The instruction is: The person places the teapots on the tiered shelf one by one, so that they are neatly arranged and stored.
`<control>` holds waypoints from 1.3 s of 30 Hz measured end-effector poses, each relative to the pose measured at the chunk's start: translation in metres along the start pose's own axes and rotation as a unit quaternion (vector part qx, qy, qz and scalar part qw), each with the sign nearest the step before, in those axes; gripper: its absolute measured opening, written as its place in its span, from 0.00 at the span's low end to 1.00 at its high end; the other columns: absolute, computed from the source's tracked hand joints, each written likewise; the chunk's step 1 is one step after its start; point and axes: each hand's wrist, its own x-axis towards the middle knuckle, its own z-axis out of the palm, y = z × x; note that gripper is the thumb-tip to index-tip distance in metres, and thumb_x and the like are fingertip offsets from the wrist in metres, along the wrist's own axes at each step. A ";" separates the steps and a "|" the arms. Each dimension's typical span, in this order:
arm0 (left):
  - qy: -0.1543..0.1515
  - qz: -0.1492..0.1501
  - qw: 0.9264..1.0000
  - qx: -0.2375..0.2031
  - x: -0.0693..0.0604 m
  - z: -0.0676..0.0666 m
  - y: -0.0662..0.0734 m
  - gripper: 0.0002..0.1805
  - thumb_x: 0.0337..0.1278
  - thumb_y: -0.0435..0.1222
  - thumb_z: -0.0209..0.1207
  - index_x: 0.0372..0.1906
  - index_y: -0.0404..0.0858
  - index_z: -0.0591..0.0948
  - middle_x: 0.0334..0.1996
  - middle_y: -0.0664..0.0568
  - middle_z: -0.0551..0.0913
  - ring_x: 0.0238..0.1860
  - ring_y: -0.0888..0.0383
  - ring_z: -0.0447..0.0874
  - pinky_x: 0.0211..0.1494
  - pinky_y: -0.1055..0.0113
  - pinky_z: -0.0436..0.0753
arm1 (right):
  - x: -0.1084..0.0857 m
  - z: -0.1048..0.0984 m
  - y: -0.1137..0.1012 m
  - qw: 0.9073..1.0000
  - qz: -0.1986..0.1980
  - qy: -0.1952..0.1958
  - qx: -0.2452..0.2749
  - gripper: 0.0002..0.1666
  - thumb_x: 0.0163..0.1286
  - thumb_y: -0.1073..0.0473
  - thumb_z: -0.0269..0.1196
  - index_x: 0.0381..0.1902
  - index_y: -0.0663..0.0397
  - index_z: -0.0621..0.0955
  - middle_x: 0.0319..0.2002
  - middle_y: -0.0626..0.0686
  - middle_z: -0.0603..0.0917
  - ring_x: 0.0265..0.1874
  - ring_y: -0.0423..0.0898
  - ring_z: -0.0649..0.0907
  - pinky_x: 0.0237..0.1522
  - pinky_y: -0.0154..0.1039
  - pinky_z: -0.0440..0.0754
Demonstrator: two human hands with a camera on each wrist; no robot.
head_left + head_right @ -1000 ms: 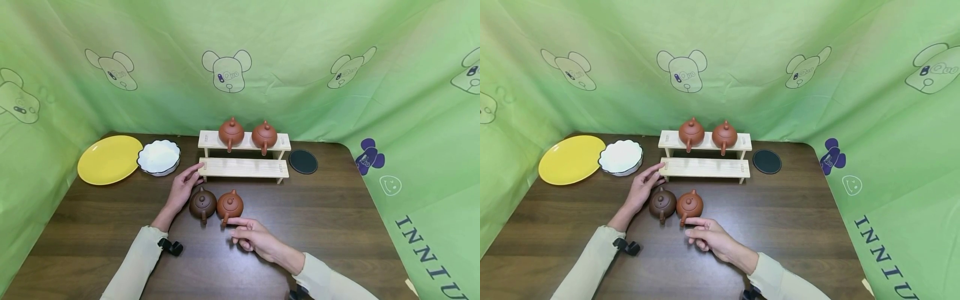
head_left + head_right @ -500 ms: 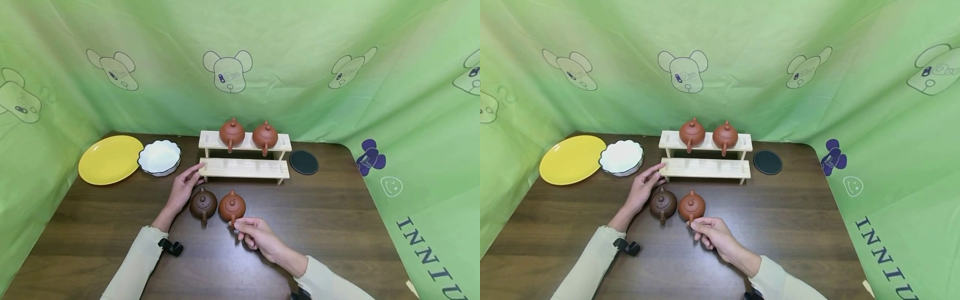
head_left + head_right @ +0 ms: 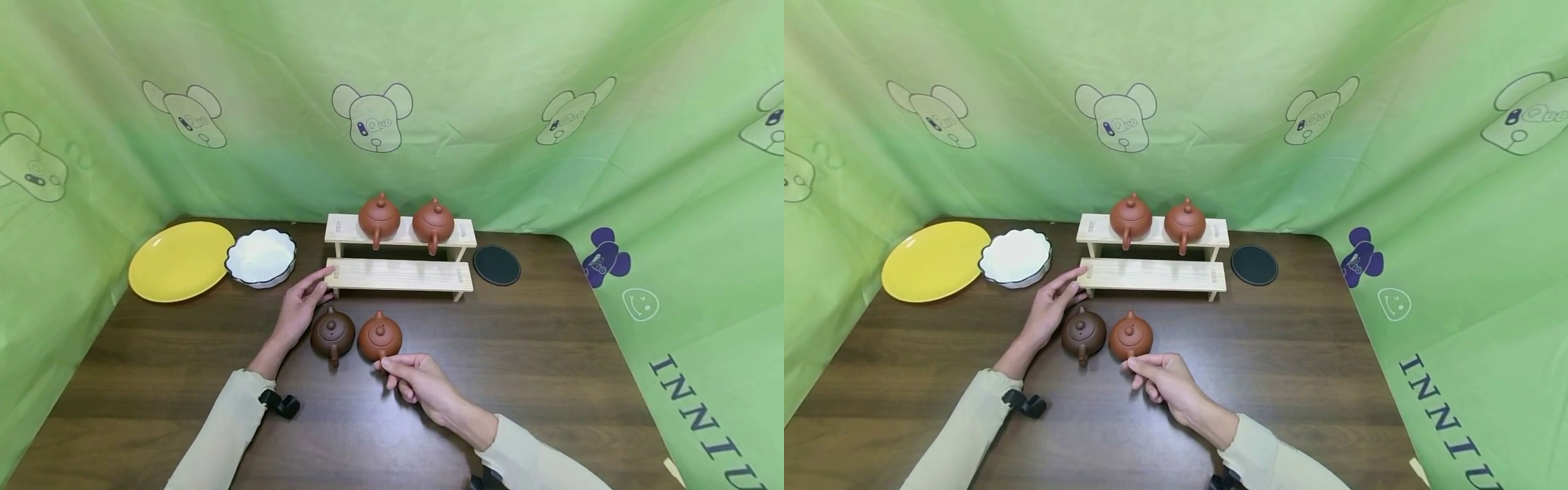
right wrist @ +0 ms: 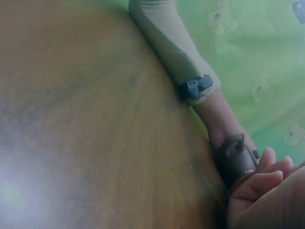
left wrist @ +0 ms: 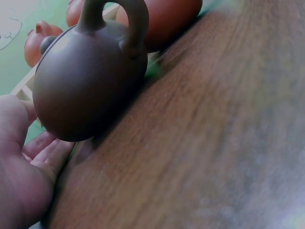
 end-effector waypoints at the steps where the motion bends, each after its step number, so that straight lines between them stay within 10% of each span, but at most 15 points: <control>1: 0.000 -0.001 1.000 0.000 0.000 0.000 0.000 0.22 0.88 0.28 0.53 0.77 0.31 0.79 0.74 0.35 0.79 0.55 0.67 0.87 0.64 0.68 0.92 | 0.000 0.000 0.000 1.000 -0.002 0.002 0.001 0.18 0.83 0.61 0.66 0.57 0.75 0.87 0.23 0.42 0.84 0.15 0.31 0.68 0.16 0.22 0.64; 39: 0.001 -0.008 1.000 -0.013 0.001 0.001 0.001 0.22 0.88 0.28 0.53 0.77 0.30 0.78 0.76 0.37 0.78 0.58 0.69 0.86 0.64 0.68 0.91 | 0.005 0.001 -0.029 0.998 -0.049 0.043 0.025 0.09 0.79 0.63 0.67 0.44 0.53 0.95 0.19 0.41 0.81 0.12 0.31 0.64 0.14 0.23 0.56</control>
